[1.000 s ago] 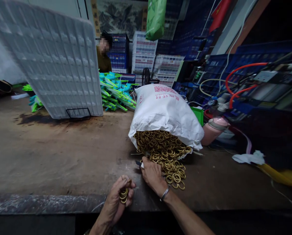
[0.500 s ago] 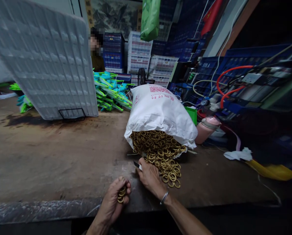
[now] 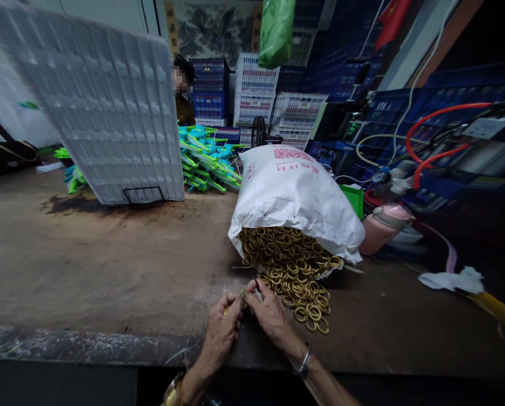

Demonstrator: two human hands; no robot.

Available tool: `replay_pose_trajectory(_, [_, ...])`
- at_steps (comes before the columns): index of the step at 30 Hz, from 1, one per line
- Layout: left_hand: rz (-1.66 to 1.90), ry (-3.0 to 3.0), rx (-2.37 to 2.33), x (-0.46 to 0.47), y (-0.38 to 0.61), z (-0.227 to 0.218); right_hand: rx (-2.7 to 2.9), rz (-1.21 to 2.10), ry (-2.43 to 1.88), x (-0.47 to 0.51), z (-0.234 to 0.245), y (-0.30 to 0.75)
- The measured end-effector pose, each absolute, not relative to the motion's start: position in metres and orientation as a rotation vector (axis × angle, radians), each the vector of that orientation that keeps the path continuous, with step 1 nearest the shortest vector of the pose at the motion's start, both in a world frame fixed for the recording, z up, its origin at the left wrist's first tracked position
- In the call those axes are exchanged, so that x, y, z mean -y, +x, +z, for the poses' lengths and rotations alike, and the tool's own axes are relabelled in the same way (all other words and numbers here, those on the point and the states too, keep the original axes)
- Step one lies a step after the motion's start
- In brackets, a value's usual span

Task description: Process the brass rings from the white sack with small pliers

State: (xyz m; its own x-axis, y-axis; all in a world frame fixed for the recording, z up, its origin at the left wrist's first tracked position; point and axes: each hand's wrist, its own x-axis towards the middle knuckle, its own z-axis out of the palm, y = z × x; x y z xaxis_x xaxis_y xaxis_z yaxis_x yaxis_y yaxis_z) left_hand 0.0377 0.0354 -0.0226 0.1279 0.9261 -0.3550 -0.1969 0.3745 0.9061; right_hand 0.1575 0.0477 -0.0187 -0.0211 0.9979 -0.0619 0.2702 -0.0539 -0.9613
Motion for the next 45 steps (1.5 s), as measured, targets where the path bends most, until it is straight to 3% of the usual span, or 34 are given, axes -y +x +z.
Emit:
replay_pose_trajectory(3, [1.041, 0.927, -1.127, -0.039, 0.038, -0.023, 1.385, 1.219, -1.430, -0.048, -0.020, 0.159])
replay_pose_trajectory(12, [1.144, 1.354, -1.118, -0.041, 0.034, -0.024, 1.598, 0.989, -1.484, -0.049, -0.012, 0.162])
replay_pose_trajectory(23, [0.807, 0.878, -1.026, -0.036, 0.034, -0.017, 1.517, 1.120, -1.472, -0.049, -0.012, 0.164])
replay_pose_trajectory(34, [0.888, 0.915, -1.022, -0.032, 0.037, -0.018, 2.123, 0.517, -1.679, -0.027, -0.028, 0.169])
replay_pose_trajectory(45, [0.963, 1.084, -1.056, -0.029, 0.035, -0.024, 2.214, 0.441, -1.748, -0.023, -0.025, 0.166])
